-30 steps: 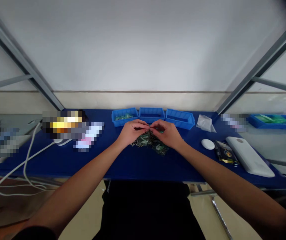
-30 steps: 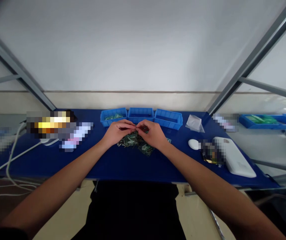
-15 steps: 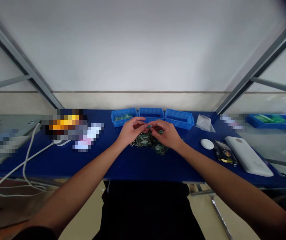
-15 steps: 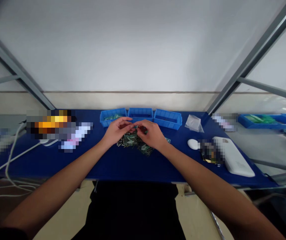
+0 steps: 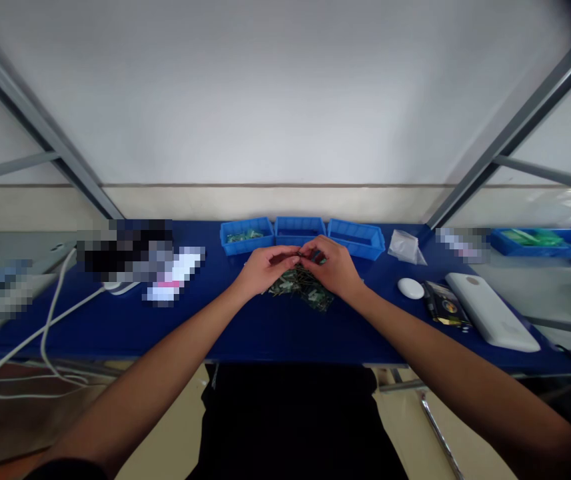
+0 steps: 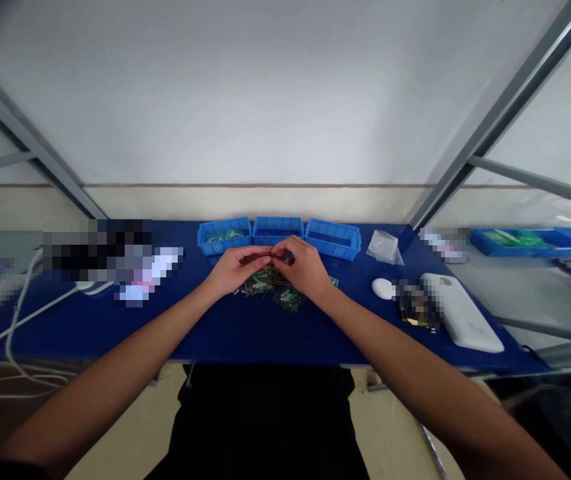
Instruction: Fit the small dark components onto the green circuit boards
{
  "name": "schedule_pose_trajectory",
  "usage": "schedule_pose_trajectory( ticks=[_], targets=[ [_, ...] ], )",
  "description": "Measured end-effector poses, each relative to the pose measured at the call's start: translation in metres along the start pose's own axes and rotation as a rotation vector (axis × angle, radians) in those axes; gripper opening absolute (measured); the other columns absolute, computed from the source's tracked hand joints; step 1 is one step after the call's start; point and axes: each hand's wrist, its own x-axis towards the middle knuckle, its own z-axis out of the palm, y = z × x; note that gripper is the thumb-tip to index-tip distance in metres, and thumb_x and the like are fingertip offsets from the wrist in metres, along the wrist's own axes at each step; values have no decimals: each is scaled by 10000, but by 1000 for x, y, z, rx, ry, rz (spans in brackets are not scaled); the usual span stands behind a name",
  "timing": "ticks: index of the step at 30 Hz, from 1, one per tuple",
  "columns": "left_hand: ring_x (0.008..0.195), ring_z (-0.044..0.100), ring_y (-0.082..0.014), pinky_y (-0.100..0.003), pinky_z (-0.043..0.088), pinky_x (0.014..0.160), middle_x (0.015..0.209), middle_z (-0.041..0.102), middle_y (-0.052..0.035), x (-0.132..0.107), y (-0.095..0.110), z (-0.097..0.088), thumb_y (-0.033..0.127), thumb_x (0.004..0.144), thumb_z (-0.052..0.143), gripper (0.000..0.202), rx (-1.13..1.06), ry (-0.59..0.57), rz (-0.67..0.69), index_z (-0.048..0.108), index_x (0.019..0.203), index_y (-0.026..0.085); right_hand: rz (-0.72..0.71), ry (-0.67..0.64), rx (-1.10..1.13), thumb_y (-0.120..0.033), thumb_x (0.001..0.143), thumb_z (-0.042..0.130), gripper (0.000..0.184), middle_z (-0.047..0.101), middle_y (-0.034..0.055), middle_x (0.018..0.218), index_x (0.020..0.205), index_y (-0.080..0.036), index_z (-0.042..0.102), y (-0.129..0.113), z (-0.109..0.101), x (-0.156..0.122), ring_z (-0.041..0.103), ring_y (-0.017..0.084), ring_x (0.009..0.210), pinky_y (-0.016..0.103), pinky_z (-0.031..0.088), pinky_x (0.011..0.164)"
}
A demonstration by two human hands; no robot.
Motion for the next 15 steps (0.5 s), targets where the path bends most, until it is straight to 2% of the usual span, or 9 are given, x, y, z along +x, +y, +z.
schedule_pose_trajectory(
  ticks=[3,7,11,15],
  targets=[
    [1052,799,-258,-442,631,997,1165,828,-87,1,-3,-3,441,956,754,330,52,24,-8,800,1201,223,15,-58,29,-286,931,763,78,758,36,941,996,-251,737,1,2,-1,724,194,809,329,613,695],
    [988,801,-250,-433,638,951,1098,830,-89,3,-7,-7,388,907,797,274,67,79,-12,812,1118,213,-14,-151,46,-294,977,695,117,793,41,1039,1066,-265,766,-1,3,-2,750,194,852,324,628,710],
    [955,772,-220,-406,631,903,1118,789,-81,5,-10,-10,297,902,770,185,184,119,76,844,1065,248,-28,-121,36,-319,1007,649,134,791,43,1012,1055,-273,765,-4,1,-2,744,201,837,335,626,713],
    [959,750,-211,-378,615,861,1102,760,-72,7,-11,-12,224,906,729,190,301,126,120,869,1024,277,12,-117,54,-353,1002,665,122,795,34,978,1021,-266,748,-2,4,-4,744,198,810,328,609,706]
  ],
)
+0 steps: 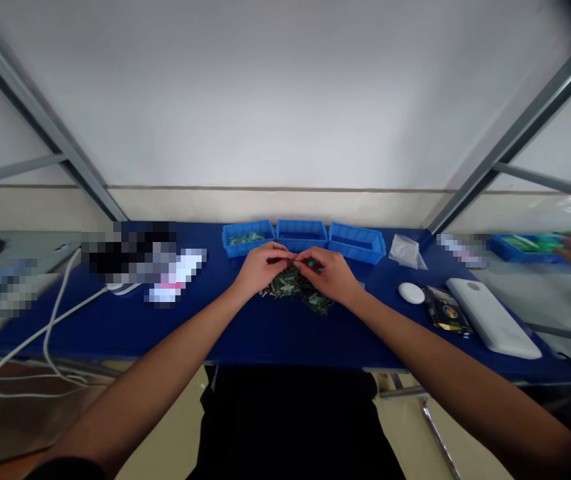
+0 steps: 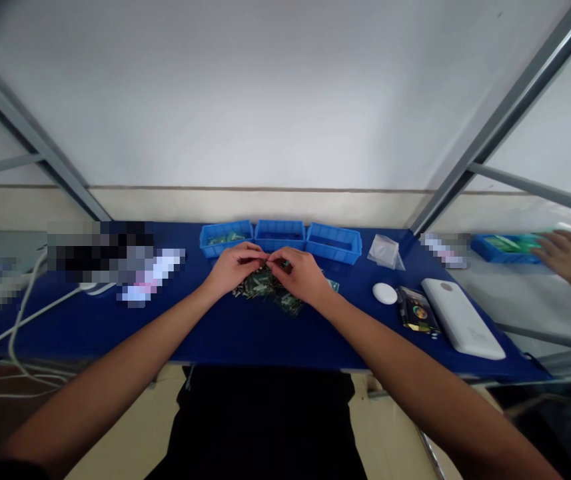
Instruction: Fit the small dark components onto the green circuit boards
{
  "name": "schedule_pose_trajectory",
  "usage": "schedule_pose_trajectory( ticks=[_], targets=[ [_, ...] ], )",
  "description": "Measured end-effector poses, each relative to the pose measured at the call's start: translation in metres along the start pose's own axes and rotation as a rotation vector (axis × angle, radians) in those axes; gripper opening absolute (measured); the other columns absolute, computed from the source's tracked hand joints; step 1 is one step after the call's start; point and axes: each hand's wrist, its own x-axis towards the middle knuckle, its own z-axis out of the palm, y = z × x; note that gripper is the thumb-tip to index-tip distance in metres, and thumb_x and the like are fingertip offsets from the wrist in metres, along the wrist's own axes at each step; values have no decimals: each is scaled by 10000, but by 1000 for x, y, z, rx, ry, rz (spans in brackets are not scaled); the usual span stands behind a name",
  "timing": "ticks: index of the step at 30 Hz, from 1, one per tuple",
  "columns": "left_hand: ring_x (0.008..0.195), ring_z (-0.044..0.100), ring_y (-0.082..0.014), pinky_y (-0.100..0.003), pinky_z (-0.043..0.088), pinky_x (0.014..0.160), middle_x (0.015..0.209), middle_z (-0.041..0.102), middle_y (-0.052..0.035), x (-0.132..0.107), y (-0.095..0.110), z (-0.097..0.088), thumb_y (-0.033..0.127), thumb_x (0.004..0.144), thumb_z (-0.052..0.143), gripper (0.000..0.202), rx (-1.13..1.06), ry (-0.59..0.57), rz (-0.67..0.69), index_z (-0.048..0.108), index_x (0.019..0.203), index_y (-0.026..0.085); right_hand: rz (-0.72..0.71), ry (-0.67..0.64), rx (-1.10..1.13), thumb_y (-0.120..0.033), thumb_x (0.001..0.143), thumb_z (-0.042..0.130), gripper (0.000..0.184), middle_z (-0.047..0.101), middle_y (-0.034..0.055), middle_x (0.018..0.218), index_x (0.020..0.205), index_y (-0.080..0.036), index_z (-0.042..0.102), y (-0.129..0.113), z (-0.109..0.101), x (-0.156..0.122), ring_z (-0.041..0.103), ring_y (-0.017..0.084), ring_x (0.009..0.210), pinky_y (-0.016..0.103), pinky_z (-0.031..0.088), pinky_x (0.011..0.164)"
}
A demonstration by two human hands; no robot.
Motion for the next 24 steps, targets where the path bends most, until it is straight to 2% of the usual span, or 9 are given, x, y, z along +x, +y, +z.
schedule_pose_trajectory(
  ticks=[5,10,15,19,21,24],
  targets=[
    [913,737,-203,-347,606,797,1054,769,-56,-2,6,2,174,910,711,223,124,5,53,869,1015,291,58,-14,-17,-393,979,706,137,785,9,865,961,-260,737,2,8,-1,691,176,667,313,552,641],
    [951,725,-206,-351,597,826,1056,767,-58,-4,16,1,133,944,676,282,219,14,176,858,1082,298,106,46,-15,-386,942,735,151,770,7,820,881,-250,710,-1,5,1,652,170,618,305,528,604],
    [901,726,-190,-339,604,820,1002,770,-45,-5,17,1,101,943,680,270,249,24,216,858,1029,285,161,54,15,-433,948,725,185,763,16,833,924,-251,702,-1,2,0,660,173,617,302,519,577],
    [881,744,-175,-320,619,821,996,776,-40,-6,13,3,86,924,705,261,208,41,188,840,1060,263,181,36,70,-397,915,754,163,764,12,857,907,-249,685,4,4,0,702,181,699,307,559,648],
    [896,763,-175,-321,636,843,1015,782,-42,-5,12,4,92,916,717,281,121,37,152,812,1131,247,159,26,94,-342,907,740,128,764,12,887,983,-253,686,5,4,1,720,186,746,314,579,687],
    [909,783,-186,-340,655,862,1016,799,-51,-4,11,5,161,927,741,294,2,53,88,762,1212,229,90,13,64,-258,905,687,258,748,14,904,1162,-257,699,3,2,2,700,178,735,321,584,699]
  ],
)
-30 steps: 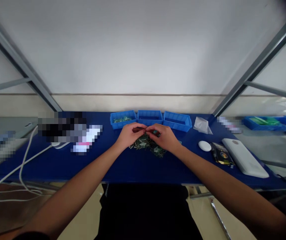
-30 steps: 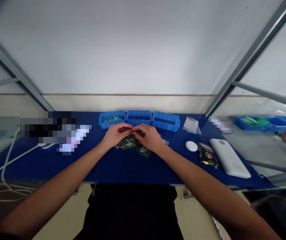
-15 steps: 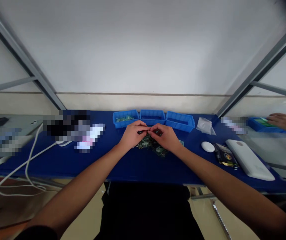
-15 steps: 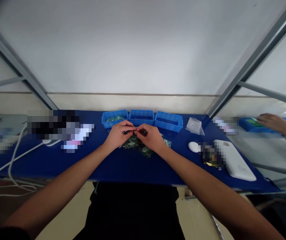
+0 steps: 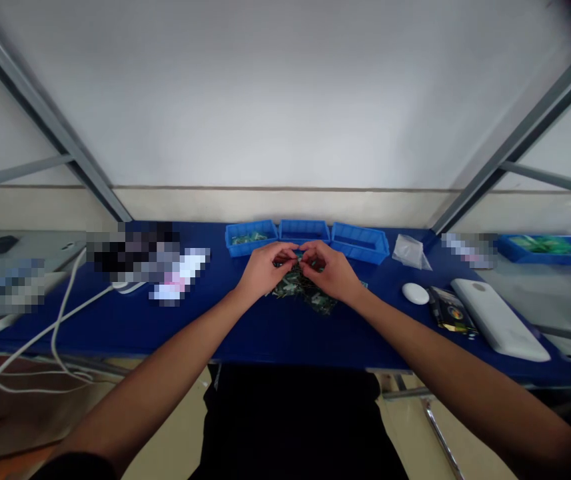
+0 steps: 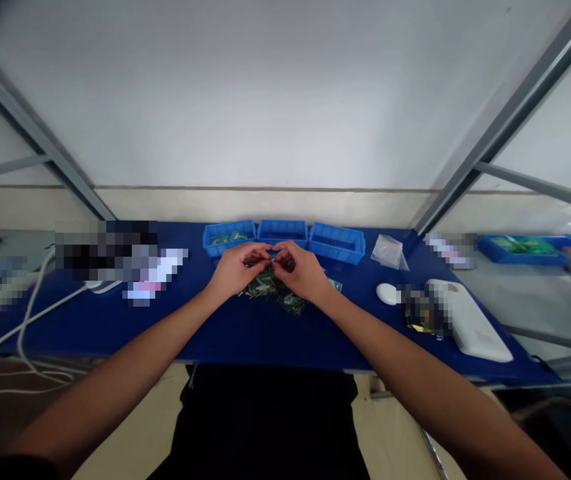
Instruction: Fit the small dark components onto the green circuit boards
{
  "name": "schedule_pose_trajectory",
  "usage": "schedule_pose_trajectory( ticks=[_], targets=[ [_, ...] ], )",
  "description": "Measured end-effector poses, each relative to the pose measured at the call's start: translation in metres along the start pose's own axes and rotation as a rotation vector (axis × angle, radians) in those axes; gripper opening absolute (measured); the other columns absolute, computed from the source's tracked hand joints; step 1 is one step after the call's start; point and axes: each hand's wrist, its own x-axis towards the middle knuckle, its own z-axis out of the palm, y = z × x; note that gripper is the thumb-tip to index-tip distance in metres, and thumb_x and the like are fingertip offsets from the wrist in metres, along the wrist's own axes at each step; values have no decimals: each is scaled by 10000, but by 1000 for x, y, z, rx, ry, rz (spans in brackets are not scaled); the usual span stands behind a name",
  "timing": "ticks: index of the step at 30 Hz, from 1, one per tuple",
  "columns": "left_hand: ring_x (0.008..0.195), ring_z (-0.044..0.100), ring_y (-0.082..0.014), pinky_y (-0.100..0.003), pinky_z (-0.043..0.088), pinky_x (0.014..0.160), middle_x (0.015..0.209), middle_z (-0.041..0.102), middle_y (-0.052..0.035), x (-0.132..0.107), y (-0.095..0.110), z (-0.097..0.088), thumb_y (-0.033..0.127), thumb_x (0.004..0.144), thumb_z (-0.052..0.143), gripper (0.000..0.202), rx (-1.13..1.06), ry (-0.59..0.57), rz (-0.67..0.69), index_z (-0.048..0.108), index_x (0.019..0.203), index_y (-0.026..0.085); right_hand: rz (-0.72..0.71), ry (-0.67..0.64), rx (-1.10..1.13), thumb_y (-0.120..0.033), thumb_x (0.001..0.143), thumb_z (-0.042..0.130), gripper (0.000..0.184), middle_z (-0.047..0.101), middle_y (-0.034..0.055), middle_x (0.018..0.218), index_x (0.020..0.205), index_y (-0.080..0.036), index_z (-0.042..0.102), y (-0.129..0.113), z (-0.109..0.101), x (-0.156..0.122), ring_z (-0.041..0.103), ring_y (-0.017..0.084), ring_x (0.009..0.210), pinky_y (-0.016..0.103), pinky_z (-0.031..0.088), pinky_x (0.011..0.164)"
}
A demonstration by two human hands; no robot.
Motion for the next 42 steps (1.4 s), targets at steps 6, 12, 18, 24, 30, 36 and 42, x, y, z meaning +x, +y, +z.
schedule_pose_trajectory(
  ticks=[6,12,18,24,30,36,42],
  targets=[
    [850,795,-199,-320,652,780,979,823,-67,-1,2,-1,341,984,716,221,-25,-60,-107,775,1151,209,-77,47,-91,-195,915,647,181,732,31,900,1037,-239,774,-6,-3,1,675,164,703,320,580,690],
    [768,796,-191,-301,650,683,974,835,-69,-2,5,0,413,1035,637,307,-161,-118,-190,791,1178,190,-94,70,-65,-286,967,721,100,777,48,950,1048,-248,766,-4,-5,1,740,208,824,343,610,723],
    [940,811,-223,-395,663,914,1059,843,-80,-1,8,0,405,996,711,298,-255,-119,-160,803,1193,201,-135,107,-44,-272,937,778,41,738,56,979,965,-244,774,-5,-6,1,712,189,778,345,611,712],
    [1006,801,-250,-401,645,945,1125,830,-98,-1,6,0,451,919,804,361,-253,-151,-229,799,1178,199,-136,73,-52,-222,940,741,72,760,55,1015,975,-253,795,-2,-5,1,738,194,826,345,633,751],
    [1002,808,-255,-429,645,970,1069,836,-84,0,-4,-1,417,894,828,317,-276,-133,-257,813,1135,213,-95,51,-57,-220,955,704,151,821,33,1029,1037,-277,817,-1,-5,1,791,212,892,342,656,812],
    [921,792,-222,-426,667,919,1118,797,-85,2,-11,0,314,849,830,207,-232,-52,-175,859,1038,235,-24,51,-56,-309,980,698,127,841,18,998,1043,-262,798,-5,-5,0,805,213,858,345,659,818],
    [918,775,-204,-375,655,879,1049,794,-77,1,-3,0,260,857,804,163,-152,-45,-136,856,1008,228,44,70,-14,-433,931,777,184,826,33,926,964,-251,770,-4,-5,0,781,213,766,353,648,725]
  ],
)
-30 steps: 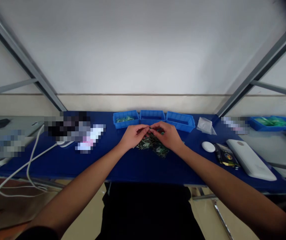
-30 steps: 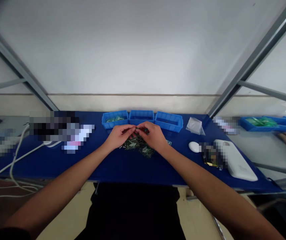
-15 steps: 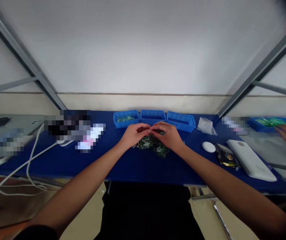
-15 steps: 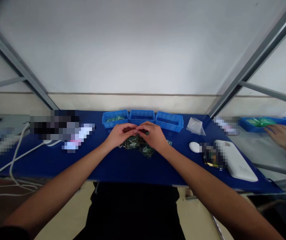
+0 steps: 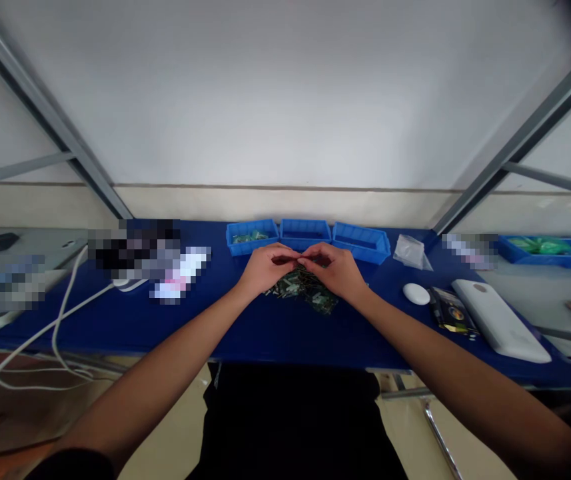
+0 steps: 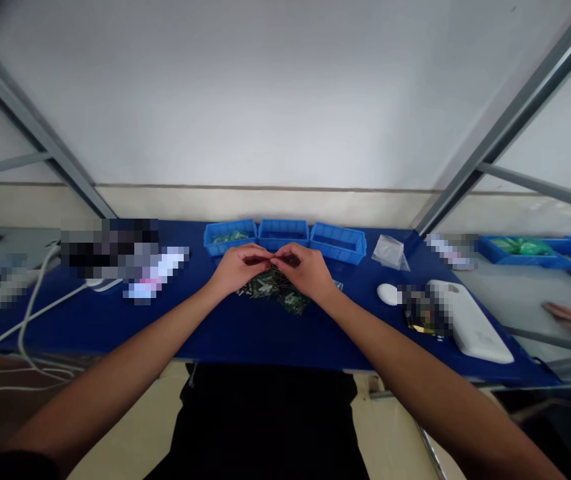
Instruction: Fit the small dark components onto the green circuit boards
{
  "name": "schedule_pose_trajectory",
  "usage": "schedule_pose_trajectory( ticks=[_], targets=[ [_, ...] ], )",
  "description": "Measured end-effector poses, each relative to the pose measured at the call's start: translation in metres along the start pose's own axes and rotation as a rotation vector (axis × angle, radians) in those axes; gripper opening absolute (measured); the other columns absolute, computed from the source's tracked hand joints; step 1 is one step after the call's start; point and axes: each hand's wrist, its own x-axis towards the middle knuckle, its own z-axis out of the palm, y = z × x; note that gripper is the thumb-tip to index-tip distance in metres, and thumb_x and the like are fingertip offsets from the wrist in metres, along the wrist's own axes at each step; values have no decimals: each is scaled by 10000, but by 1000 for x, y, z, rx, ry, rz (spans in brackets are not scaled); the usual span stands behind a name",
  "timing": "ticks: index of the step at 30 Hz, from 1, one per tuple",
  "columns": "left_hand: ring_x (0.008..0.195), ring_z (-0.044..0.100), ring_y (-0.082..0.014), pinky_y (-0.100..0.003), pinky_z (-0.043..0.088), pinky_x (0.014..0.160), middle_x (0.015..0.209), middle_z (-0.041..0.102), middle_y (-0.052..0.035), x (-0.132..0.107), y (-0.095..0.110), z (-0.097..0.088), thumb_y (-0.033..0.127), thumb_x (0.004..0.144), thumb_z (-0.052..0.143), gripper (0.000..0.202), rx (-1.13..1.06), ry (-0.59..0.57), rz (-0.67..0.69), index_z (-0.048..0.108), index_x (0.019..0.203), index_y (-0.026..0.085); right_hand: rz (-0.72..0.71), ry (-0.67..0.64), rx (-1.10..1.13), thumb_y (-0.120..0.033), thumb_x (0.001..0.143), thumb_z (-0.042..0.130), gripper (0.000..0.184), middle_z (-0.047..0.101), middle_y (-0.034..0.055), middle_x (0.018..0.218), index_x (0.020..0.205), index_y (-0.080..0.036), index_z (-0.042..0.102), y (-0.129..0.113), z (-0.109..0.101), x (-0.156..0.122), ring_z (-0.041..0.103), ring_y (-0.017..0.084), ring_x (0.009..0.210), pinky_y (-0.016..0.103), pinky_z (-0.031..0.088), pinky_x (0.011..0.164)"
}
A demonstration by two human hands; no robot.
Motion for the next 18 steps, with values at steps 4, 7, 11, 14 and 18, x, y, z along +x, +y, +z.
schedule_pose_trajectory(
  ticks=[4,7,11,14,18],
  targets=[
    [875,770,-191,-349,649,845,1000,801,-68,-2,9,2,226,882,761,123,72,22,40,835,980,217,20,-11,-4,-451,926,776,199,815,33,878,925,-252,762,3,0,0,770,222,760,357,627,691],
    [851,764,-184,-329,645,806,985,799,-62,-3,13,2,199,892,739,122,131,25,82,828,971,222,27,-19,17,-433,919,774,185,809,27,873,917,-250,750,4,0,1,765,214,756,356,627,705],
    [886,780,-196,-342,658,830,1008,807,-72,-3,9,3,223,902,748,128,106,31,79,808,1014,208,26,-23,51,-377,904,759,138,793,26,894,927,-248,719,4,0,2,763,205,776,357,635,743],
    [917,797,-205,-371,671,879,1027,814,-77,-3,3,5,253,882,791,212,24,65,31,770,1086,198,40,-10,79,-327,871,758,138,773,23,893,945,-244,677,6,2,1,753,197,768,351,639,739],
    [973,802,-211,-379,671,915,1084,805,-91,-1,-1,6,277,862,827,233,-61,78,18,738,1058,186,34,-54,78,-256,836,734,263,758,7,886,1094,-241,685,6,3,0,738,181,747,340,640,743]
  ],
)
